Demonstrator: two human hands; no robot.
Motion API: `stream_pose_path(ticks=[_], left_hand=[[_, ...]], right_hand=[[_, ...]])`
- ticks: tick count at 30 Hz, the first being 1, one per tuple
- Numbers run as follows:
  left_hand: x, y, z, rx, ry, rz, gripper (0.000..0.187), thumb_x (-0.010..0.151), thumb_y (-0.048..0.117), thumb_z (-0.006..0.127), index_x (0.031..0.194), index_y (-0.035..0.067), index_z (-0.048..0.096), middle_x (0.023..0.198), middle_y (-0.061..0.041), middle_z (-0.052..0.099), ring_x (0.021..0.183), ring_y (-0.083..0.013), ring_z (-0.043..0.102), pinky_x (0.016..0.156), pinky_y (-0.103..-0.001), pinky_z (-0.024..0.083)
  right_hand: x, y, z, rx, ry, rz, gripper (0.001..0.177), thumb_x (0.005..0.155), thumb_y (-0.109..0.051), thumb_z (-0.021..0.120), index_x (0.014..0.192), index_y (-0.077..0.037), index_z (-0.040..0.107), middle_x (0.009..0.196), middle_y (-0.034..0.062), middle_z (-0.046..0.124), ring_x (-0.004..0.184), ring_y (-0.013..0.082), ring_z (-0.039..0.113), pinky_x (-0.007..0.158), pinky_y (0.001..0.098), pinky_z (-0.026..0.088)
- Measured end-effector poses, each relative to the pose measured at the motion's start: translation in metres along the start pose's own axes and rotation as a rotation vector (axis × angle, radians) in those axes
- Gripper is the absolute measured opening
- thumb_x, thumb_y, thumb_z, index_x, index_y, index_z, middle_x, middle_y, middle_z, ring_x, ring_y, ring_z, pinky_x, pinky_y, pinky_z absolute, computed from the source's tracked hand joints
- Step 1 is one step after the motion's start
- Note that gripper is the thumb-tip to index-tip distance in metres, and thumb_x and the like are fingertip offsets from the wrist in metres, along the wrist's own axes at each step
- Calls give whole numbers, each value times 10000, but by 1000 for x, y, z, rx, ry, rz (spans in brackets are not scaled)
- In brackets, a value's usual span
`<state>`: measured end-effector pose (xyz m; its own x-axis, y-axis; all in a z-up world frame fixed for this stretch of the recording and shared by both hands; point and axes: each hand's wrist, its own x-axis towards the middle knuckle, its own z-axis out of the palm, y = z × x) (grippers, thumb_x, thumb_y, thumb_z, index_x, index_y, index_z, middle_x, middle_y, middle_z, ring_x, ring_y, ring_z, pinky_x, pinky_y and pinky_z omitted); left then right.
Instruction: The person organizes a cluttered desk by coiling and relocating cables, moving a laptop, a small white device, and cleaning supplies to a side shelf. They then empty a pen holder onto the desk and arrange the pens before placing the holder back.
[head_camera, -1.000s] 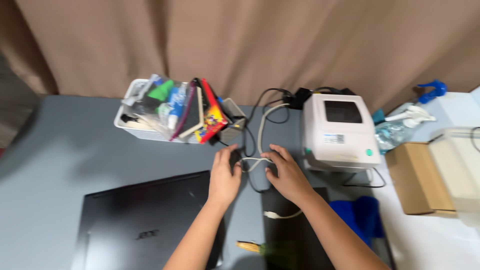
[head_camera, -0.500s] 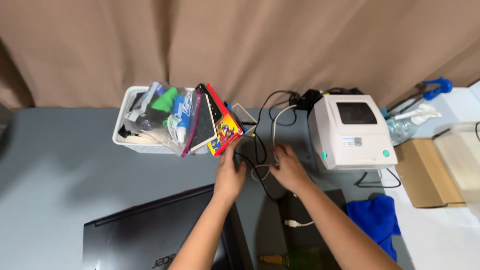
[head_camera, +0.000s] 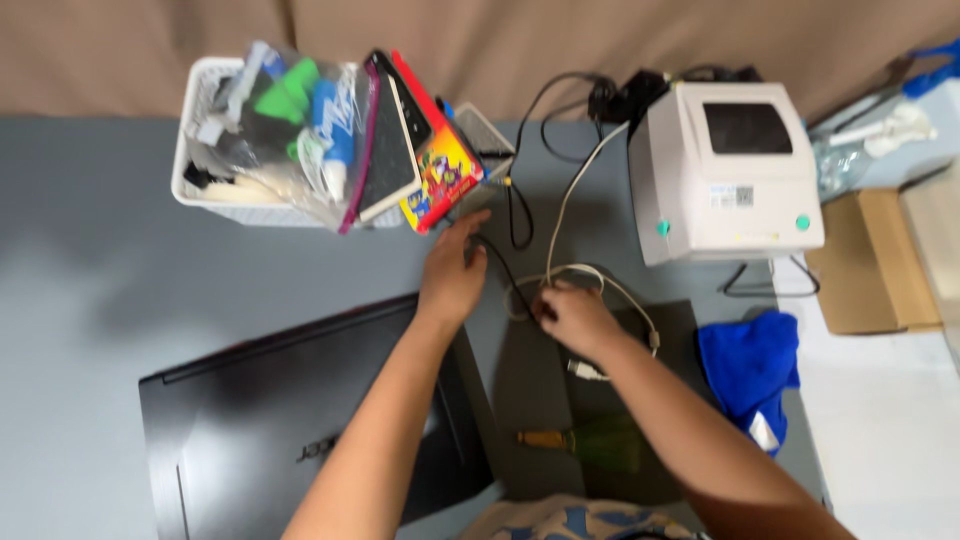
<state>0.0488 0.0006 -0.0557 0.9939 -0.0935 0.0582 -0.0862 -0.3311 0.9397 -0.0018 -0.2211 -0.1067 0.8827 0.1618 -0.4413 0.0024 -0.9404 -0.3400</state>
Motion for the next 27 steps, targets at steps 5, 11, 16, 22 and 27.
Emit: stream_pose_path(ticks=[5,11,16,22,27], left_hand=[[-28,-18,14,172,-204,-75,358,897,49,583,1222,158,687,1161,-146,716,1084,-311,703,952,-412,551],[-70,-10,44,272,-333,-40,403,881,44,593,1246,197,669,1277,-155,634,1109,-373,652,976,-448,519],[-75,-7,62,296,-371,-127,490,881,41,604,1333,230,601,1359,-148,552,1193,-381,591,992,-448,500],[-81,-9,56,405,-423,85,394,839,103,685,1220,203,689,1281,-154,591,1148,-361,629,1015,-422,514],[-109,10,64,713,-1022,19,437,727,421,855,1067,185,715,1124,-59,688,1114,-270,654,934,-422,535]], right_hand=[[-25,28,-7,243,598,-224,354,783,-34,713,1114,-158,697,1182,156,641,1094,337,642,965,409,516],[-85,24,-19,93,424,-70,214,821,-173,752,1026,-208,705,1090,26,627,997,231,627,880,445,473],[-110,31,11,-177,152,-95,415,652,-338,871,1015,-220,710,1033,42,620,1060,270,585,888,491,401],[-98,82,41,506,225,-218,272,799,-216,774,1004,-104,634,872,36,706,819,174,703,757,328,549],[-94,100,19,1413,418,47,198,907,-134,612,1095,-80,584,733,60,640,632,175,614,597,307,495]])
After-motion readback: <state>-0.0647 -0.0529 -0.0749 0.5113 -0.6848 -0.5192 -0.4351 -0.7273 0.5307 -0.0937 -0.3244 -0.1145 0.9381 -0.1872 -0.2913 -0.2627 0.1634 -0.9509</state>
